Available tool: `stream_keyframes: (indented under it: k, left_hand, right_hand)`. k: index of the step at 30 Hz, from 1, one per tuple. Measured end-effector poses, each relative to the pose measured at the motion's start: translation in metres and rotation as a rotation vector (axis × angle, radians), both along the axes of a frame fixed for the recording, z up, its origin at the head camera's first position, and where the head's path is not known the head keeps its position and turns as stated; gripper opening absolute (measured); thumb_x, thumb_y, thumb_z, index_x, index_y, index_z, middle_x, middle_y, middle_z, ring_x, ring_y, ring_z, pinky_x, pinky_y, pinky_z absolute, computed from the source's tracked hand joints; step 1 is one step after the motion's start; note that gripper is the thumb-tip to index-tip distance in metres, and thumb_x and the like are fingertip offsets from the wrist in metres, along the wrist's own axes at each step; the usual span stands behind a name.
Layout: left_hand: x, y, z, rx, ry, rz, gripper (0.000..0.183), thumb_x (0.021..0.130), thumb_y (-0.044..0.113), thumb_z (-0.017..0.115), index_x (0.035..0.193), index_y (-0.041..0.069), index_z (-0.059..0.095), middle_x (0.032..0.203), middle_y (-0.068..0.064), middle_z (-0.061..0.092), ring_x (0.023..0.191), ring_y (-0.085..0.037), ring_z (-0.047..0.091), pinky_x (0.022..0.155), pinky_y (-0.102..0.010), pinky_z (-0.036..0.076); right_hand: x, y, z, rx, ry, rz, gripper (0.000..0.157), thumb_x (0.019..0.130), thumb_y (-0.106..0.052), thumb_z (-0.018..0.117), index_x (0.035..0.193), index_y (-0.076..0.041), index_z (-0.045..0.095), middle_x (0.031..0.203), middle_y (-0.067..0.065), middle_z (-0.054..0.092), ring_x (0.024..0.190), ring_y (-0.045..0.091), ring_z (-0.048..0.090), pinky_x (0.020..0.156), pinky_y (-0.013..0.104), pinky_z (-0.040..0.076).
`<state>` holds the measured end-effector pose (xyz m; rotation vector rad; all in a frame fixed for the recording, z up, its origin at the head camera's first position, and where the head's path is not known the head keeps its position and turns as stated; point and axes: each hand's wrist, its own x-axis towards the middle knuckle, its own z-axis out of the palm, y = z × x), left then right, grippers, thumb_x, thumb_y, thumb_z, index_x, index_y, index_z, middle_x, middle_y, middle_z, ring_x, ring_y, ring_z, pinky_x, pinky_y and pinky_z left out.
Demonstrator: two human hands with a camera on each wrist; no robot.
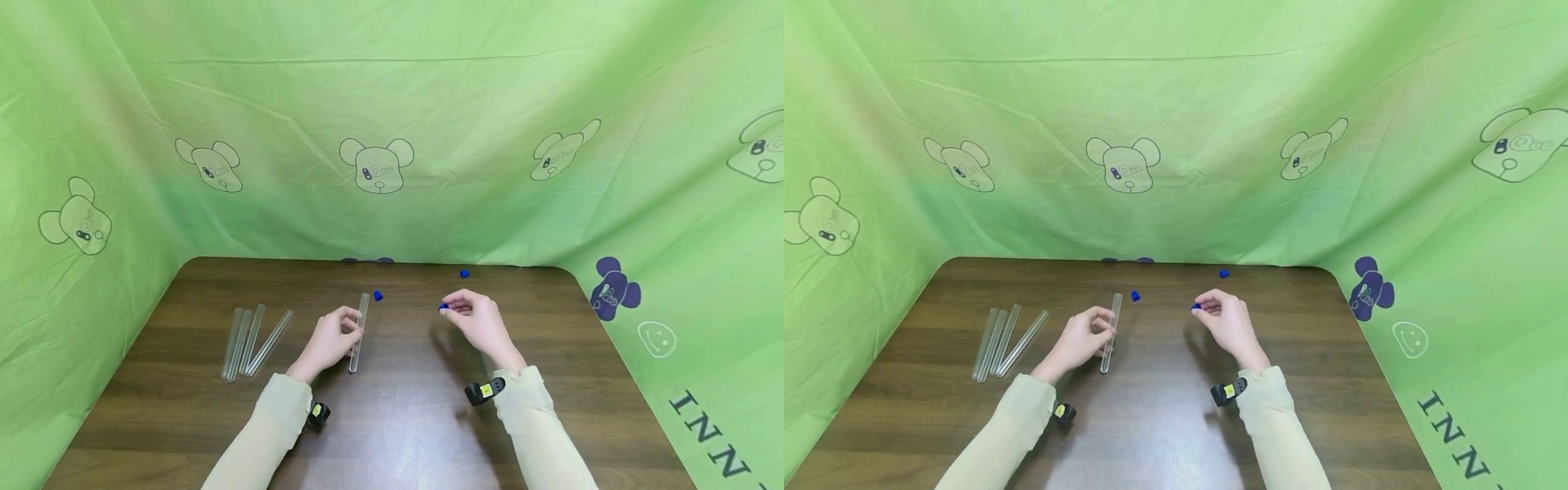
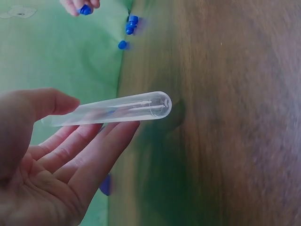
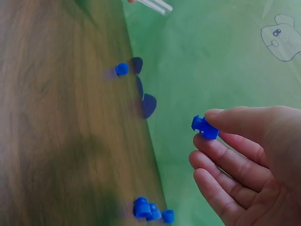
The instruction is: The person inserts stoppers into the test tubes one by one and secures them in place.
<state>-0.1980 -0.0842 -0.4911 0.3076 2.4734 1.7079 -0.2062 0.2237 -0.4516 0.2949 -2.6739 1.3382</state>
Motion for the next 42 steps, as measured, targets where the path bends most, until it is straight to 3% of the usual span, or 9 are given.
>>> stream_keyframes:
  k: [8,19,28,36,42]
  left_hand:
    - [0.000,0.006,-0.005,0.027,0.035,-0.019,0.041,0.080,-0.010,0.067,0.120,-0.001,0.063,0.089,-0.012,0.072,0.062,-0.018,0.070,0.056,-0.031,0.061]
    - [0.005,0.013,-0.003,0.135,-0.049,-0.094,0.045,0.091,-0.008,0.068,0.133,-0.001,0.057,0.105,-0.027,0.069,0.074,-0.024,0.072,0.057,-0.037,0.062]
    - [0.009,0.020,-0.007,0.210,-0.127,-0.137,0.049,0.094,-0.005,0.067,0.141,0.003,0.055,0.102,-0.025,0.072,0.078,-0.028,0.073,0.060,-0.039,0.063]
    - [0.014,0.027,-0.011,0.227,-0.167,-0.165,0.050,0.095,0.000,0.069,0.143,0.005,0.054,0.103,-0.024,0.073,0.071,-0.028,0.073,0.058,-0.040,0.062]
    - [0.019,0.032,-0.014,0.251,-0.191,-0.177,0.051,0.096,0.002,0.069,0.144,0.006,0.053,0.104,-0.023,0.073,0.070,-0.029,0.073,0.057,-0.041,0.062]
  right_hand:
    - [-0.007,-0.008,0.006,-0.014,0.015,0.010,0.018,0.092,-0.009,0.077,0.108,0.000,0.075,0.095,0.009,0.075,0.086,0.024,0.072,0.079,0.028,0.058]
    - [-0.013,-0.015,0.013,-0.038,-0.043,0.021,0.022,0.093,-0.013,0.076,0.113,-0.003,0.076,0.102,0.009,0.076,0.093,0.024,0.072,0.084,0.039,0.059]
    - [-0.020,-0.021,0.014,-0.091,-0.096,0.033,0.024,0.093,-0.016,0.077,0.114,-0.006,0.077,0.106,0.007,0.076,0.097,0.022,0.072,0.086,0.035,0.057]
    - [-0.024,-0.029,0.014,-0.135,-0.102,0.060,0.024,0.093,-0.016,0.076,0.114,-0.003,0.077,0.103,0.008,0.076,0.097,0.023,0.072,0.087,0.035,0.056]
    - [-0.026,-0.033,0.011,-0.160,-0.122,0.075,0.026,0.094,-0.018,0.076,0.116,-0.003,0.076,0.105,0.009,0.076,0.099,0.023,0.072,0.091,0.040,0.055]
